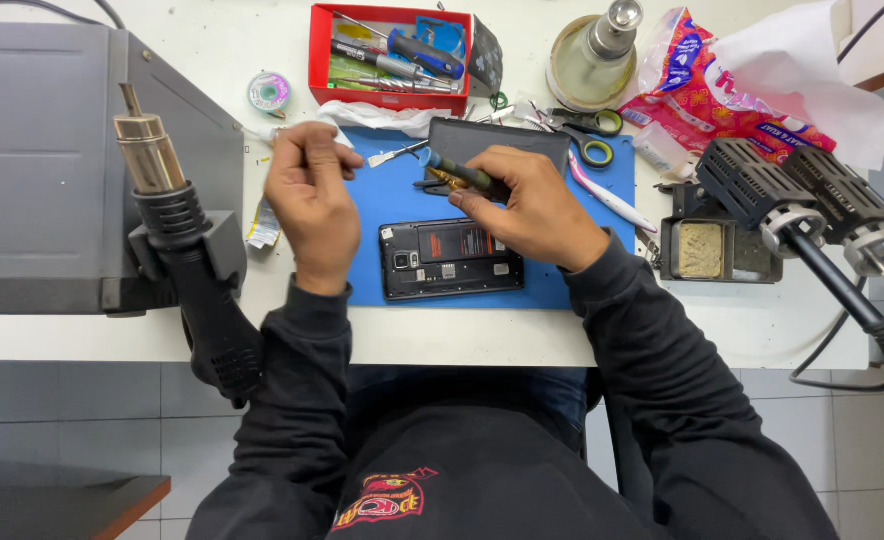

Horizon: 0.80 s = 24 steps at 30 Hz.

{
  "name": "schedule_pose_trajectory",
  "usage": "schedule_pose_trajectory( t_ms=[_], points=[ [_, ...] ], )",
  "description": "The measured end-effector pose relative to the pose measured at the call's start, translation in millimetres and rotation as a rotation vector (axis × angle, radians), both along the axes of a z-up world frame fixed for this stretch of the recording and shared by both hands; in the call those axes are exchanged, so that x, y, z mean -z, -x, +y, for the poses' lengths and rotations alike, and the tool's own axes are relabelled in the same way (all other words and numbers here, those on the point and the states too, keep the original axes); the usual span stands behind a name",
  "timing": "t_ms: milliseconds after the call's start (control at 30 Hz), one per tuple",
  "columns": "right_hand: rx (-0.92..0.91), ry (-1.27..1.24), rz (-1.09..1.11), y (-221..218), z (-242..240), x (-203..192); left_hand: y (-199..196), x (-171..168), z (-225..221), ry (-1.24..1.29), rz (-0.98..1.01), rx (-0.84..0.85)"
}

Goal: The person removes the back cover of a smartphone and uses a screwdriver to unscrew and remove several small screws from the internal frame. The person then uses a small brush to clean the interior of the phone.

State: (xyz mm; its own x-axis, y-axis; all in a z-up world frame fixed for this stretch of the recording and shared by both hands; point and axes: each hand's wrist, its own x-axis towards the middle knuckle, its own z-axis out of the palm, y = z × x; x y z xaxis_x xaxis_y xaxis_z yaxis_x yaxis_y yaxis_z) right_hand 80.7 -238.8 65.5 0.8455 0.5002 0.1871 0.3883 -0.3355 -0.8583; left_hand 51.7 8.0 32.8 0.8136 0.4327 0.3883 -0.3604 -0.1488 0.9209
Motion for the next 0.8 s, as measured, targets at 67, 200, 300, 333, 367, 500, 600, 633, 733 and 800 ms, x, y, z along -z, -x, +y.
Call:
schedule_pose_trajectory(
  t_ms=[67,200,300,333,367,500,600,633,733,800],
  points=[
    [0.004,0.030,0.001,-4.0,4.7,5.1,5.1,8.7,-7.6,-0.033,-0.005,-0.020],
    [0.006,0.127,0.058,-9.1,7.3,15.2,13.7,6.8,-13.4,-0.100,-0.123,-0.078],
    [-0.064,0.265,-0.082,-20.1,17.7,8.9,21.5,7.3,-17.7,-0.062,-0.212,-0.119],
    [-0.066,0.265,-0.080,-27.1,24.3,16.1,26.5,6.0,-18.8,-0.062,-0.211,-0.120],
    [-0.121,0.407,-0.273,-34.8,30.5,22.9,30.4,4.4,-20.2,-0.051,-0.230,-0.127],
    [-0.298,0.599,-0.495,-33.6,66.9,-6.8,32.4,6.7,-15.9,-0.027,-0.267,-0.149],
    [-0.394,0.649,-0.620,-39.4,71.5,19.7,37.3,7.2,-16.6,-0.025,-0.311,-0.121],
    [-0.398,0.648,-0.621,-42.2,74.3,20.7,38.6,7.3,-20.0,-0.026,-0.312,-0.125],
    [-0.459,0.620,-0.833,-52.1,83.1,23.6,40.6,11.5,-29.1,0.017,-0.328,-0.119],
    [-0.495,0.554,-1.146,-61.0,91.5,24.4,40.3,19.2,-32.9,0.015,-0.327,-0.103]
  ],
)
